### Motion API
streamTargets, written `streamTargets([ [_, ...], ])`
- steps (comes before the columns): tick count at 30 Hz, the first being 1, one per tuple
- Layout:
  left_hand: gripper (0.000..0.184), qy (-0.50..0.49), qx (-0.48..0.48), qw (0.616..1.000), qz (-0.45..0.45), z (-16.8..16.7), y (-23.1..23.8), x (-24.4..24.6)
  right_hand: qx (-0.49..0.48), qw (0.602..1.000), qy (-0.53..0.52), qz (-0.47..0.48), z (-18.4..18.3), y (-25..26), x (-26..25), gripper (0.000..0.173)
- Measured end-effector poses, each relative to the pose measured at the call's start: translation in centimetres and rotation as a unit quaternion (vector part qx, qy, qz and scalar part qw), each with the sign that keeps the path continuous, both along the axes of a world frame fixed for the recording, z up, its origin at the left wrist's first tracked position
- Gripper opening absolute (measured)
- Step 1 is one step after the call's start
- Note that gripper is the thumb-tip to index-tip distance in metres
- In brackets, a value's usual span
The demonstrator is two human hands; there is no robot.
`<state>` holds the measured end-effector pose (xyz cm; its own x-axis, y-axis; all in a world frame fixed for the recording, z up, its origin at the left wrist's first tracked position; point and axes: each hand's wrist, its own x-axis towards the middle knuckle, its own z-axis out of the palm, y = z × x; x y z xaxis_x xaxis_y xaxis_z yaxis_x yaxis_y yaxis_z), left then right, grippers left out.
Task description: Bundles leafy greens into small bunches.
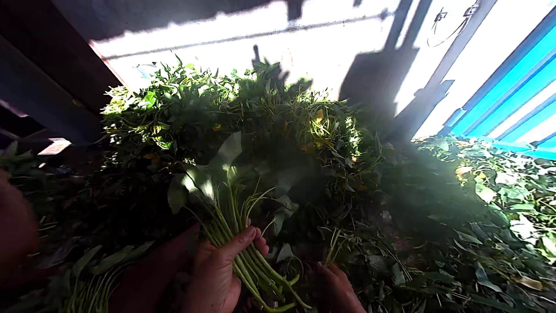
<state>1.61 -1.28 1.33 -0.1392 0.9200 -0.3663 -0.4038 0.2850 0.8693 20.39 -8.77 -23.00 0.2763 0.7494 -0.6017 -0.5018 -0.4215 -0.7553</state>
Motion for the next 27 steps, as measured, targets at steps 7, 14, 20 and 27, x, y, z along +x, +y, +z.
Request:
streamTargets([
  [7, 0.02, 0.001, 0.013, 0.998, -0.058, -1.7, -1.1, 1.4, 0.231, 0.94, -0.225, 0.107, 5.3, -6.1, 0.7, 0.021],
  [14, 0.032, 0.045, 0.011, 0.996, -0.08, -2.9, -2.7, 3.2, 0.22, 0.84, -0.483, 0.113, 7.9, -8.6, -1.0, 0.032],
  [20, 0.024, 0.089, 0.098, 0.979, -0.155, -3.9, -4.6, 3.4, 0.281, 0.771, -0.561, 0.11, 11.9, -9.0, -2.0, 0.026],
  [27, 0.03, 0.023, 0.075, 0.977, -0.198, -3.6, -5.4, 3.6, 0.267, 0.821, -0.461, 0.207, 11.0, -8.9, -1.7, 0.037],
])
